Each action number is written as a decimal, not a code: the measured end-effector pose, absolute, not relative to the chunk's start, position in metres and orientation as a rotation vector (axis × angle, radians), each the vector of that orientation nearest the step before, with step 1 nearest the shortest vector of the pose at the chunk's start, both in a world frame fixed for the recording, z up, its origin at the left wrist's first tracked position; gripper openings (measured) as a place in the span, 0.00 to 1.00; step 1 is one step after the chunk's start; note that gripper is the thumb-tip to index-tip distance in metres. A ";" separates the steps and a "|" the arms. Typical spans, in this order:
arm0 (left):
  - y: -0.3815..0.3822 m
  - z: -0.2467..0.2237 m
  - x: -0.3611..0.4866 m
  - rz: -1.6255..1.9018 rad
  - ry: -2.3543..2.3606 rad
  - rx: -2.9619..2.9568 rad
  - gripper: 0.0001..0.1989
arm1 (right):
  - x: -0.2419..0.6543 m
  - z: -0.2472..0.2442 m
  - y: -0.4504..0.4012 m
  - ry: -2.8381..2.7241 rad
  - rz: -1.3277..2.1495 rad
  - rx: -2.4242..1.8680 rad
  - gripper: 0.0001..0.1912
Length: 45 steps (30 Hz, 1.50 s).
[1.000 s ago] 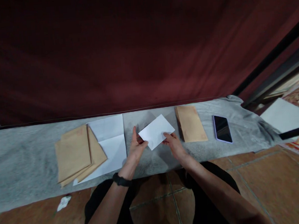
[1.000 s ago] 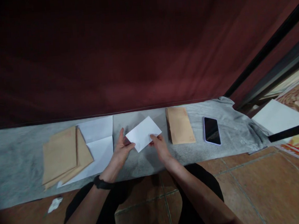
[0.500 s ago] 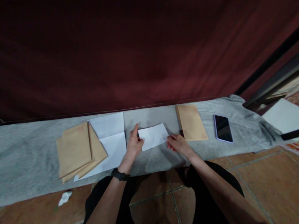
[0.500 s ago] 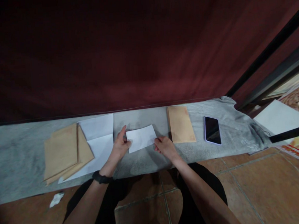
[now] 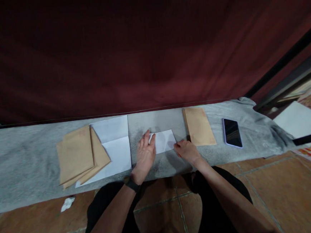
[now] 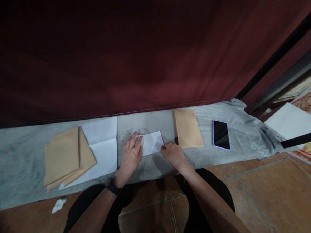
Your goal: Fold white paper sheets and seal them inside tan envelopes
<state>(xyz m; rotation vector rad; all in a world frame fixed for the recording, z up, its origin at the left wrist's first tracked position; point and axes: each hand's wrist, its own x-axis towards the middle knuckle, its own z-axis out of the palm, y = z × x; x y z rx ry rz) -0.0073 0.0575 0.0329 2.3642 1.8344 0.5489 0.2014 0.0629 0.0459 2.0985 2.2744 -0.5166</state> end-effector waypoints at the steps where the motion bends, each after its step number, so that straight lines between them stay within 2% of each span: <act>1: 0.056 0.032 -0.004 0.535 1.781 2.425 0.25 | 0.201 0.046 0.063 2.275 -0.505 2.096 0.19; 14: 0.052 0.014 0.011 0.343 1.371 2.586 0.24 | 0.199 0.054 0.060 2.231 -0.433 2.062 0.20; 21: 0.052 0.017 0.006 0.282 1.264 2.682 0.24 | 0.194 0.058 0.062 2.317 -0.128 2.342 0.18; 24: 0.052 0.018 0.005 0.293 1.234 2.715 0.22 | 0.188 0.048 0.070 2.678 -0.343 2.177 0.18; 27: 0.053 0.017 0.005 0.299 1.197 2.746 0.18 | 0.178 0.030 0.075 2.980 -0.570 1.908 0.23; 33: 0.053 0.013 0.003 0.295 1.155 2.800 0.15 | 0.166 0.002 0.074 2.957 -0.556 1.841 0.28; 38: 0.050 0.012 0.001 0.326 1.149 2.784 0.17 | 0.170 -0.003 0.077 2.915 -0.463 1.879 0.32; 45: 0.043 0.008 -0.001 0.319 1.221 2.728 0.26 | 0.176 -0.007 0.076 2.877 -0.203 1.876 0.32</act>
